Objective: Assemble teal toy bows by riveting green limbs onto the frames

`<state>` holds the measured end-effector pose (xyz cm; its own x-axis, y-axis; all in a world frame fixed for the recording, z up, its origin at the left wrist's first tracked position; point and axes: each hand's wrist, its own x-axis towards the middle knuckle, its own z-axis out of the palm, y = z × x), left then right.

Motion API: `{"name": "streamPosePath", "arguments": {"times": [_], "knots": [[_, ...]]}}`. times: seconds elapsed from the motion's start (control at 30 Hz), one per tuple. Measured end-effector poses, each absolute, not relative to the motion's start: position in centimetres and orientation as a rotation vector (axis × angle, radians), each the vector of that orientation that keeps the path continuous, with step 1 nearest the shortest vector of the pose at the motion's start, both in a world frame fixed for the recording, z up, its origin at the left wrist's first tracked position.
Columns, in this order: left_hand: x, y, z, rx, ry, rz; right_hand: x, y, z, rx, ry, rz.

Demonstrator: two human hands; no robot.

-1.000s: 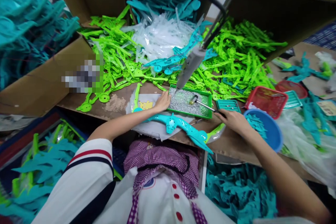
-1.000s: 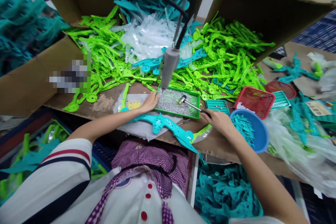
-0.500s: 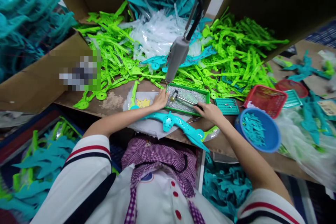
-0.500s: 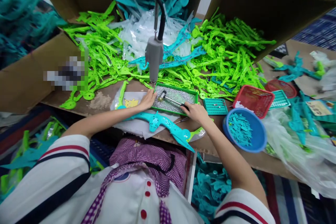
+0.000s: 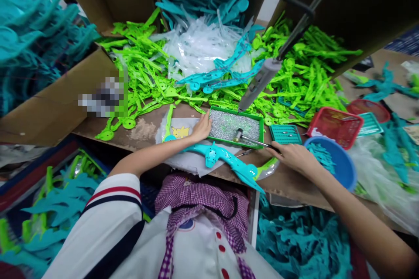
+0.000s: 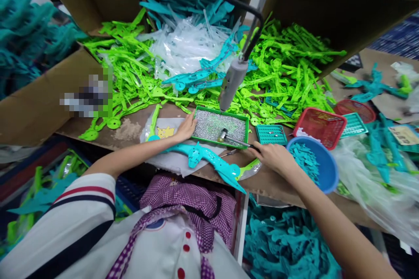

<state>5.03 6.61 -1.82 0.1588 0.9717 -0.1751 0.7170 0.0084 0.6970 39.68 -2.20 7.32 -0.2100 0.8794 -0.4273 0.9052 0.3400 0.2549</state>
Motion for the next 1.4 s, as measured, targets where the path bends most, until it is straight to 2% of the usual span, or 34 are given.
{"name": "streamPosePath", "arguments": {"times": [0.27, 0.5, 0.67, 0.83, 1.07, 1.4], "knots": [[4.9, 6.7, -2.6, 1.707, 1.583, 0.578, 31.4, 2.3, 3.7, 1.650, 2.302, -0.122], [4.9, 6.9, -3.0, 1.721, 1.552, 0.600, 36.3, 0.3, 4.6, 1.755, 2.132, -0.027], [5.0, 6.9, -3.2, 1.714, 1.558, 0.608, 40.2, -1.3, 6.8, 1.603, 2.087, -0.016], [5.2, 6.8, -2.7, 1.692, 1.559, 0.585, 36.3, -0.1, 7.0, 1.713, 2.134, -0.018], [5.1, 6.9, -2.1, 1.638, 1.583, 0.551, 30.2, 3.0, 4.1, 1.797, 2.275, -0.050], [5.1, 7.1, -1.8, 1.662, 1.580, 0.562, 32.0, 1.9, 4.2, 1.482, 2.310, 0.008]]}}
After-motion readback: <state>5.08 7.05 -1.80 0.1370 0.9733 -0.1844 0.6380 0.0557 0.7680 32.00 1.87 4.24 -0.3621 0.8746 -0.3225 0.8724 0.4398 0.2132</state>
